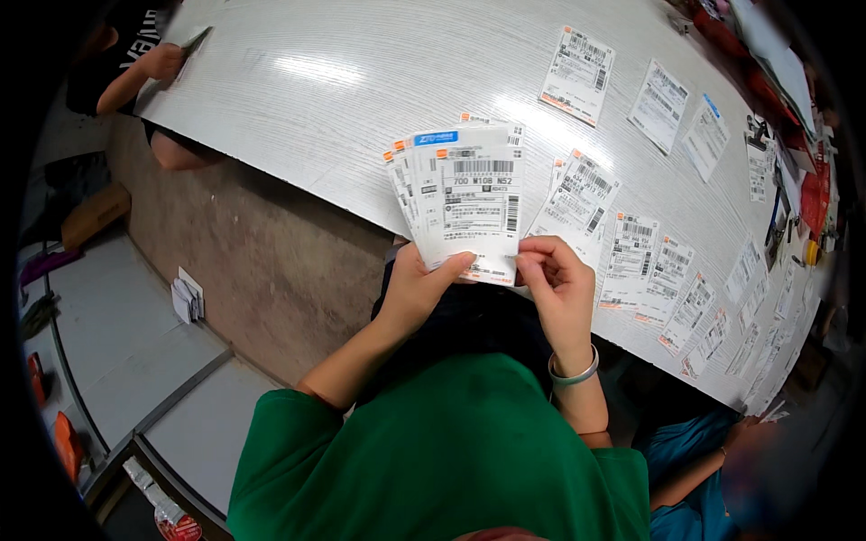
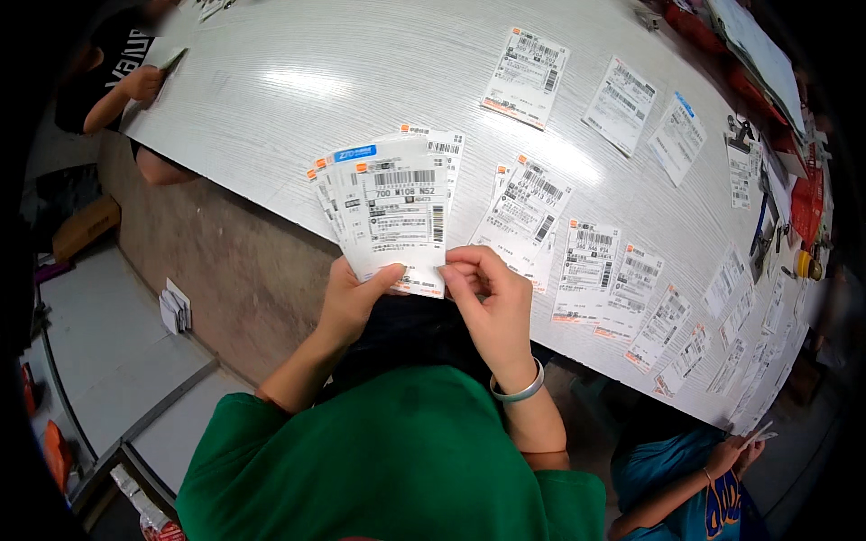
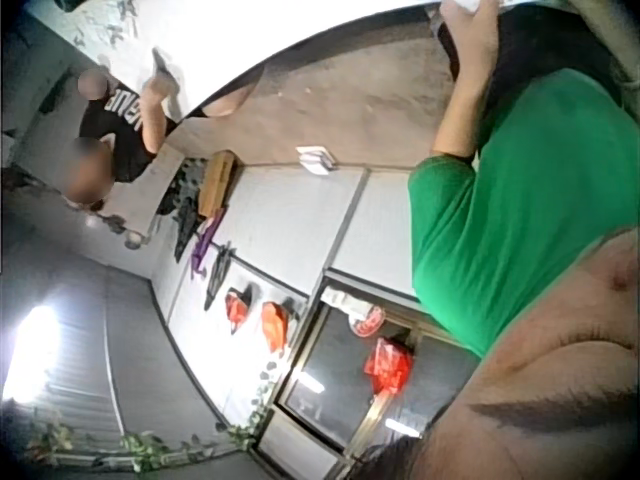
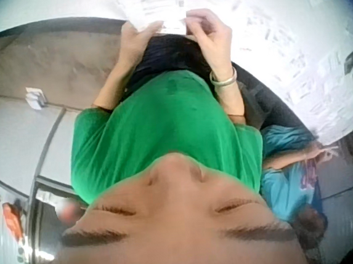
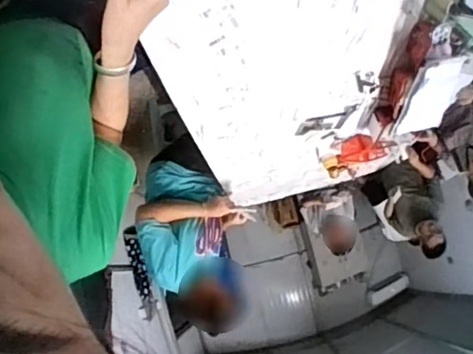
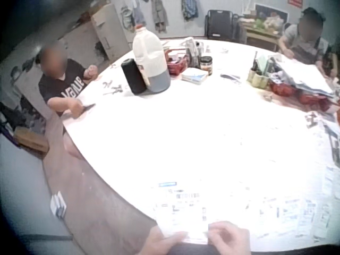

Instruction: The person sorts through a stack of shipping labels on a table, checking details on each one and arranging them into different piles.

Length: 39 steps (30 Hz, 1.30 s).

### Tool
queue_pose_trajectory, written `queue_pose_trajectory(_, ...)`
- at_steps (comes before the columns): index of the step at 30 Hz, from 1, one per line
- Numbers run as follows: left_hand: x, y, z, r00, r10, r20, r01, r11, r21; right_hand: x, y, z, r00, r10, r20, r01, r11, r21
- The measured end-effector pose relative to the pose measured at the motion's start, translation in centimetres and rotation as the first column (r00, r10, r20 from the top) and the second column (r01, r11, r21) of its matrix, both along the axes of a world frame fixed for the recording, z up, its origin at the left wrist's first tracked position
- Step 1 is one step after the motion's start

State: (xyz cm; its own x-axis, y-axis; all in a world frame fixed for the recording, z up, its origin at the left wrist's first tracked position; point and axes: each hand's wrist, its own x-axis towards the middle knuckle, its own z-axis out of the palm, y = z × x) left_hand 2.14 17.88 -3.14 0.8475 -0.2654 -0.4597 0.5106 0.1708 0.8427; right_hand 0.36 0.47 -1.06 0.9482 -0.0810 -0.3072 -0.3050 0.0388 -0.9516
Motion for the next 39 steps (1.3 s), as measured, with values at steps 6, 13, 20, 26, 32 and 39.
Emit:
queue_pose_trajectory(6,-0.3,0.0,0.1,0.999,0.0,-0.035,-0.002,0.998,-0.056,0.6,0.8,0.1,0.999,0.021,0.049,-0.008,0.965,-0.261)
queue_pose_trajectory(13,-0.4,1.5,-1.0,0.992,0.074,-0.098,-0.091,0.98,-0.179,1.0,0.8,0.1,0.989,0.069,0.132,-0.013,0.923,-0.384)
queue_pose_trajectory(20,-1.6,2.7,-1.0,0.997,0.072,-0.001,-0.072,0.994,-0.083,-1.2,0.8,-1.1,0.937,0.147,0.316,0.002,0.905,-0.426)
queue_pose_trajectory(26,-2.3,1.3,-1.7,0.999,0.053,-0.006,-0.053,0.997,-0.049,-4.8,-1.5,-1.5,0.93,0.023,0.366,0.151,0.886,-0.439)
queue_pose_trajectory(32,-0.3,-1.9,0.4,0.985,0.133,0.109,-0.133,0.991,-0.012,-9.6,-5.8,-2.9,0.855,-0.084,0.512,0.341,0.835,-0.432)
queue_pose_trajectory(39,-0.1,-5.4,1.0,0.991,0.028,0.131,-0.03,0.999,0.014,-10.2,-5.7,-4.1,0.868,-0.192,0.459,0.384,0.844,-0.373)
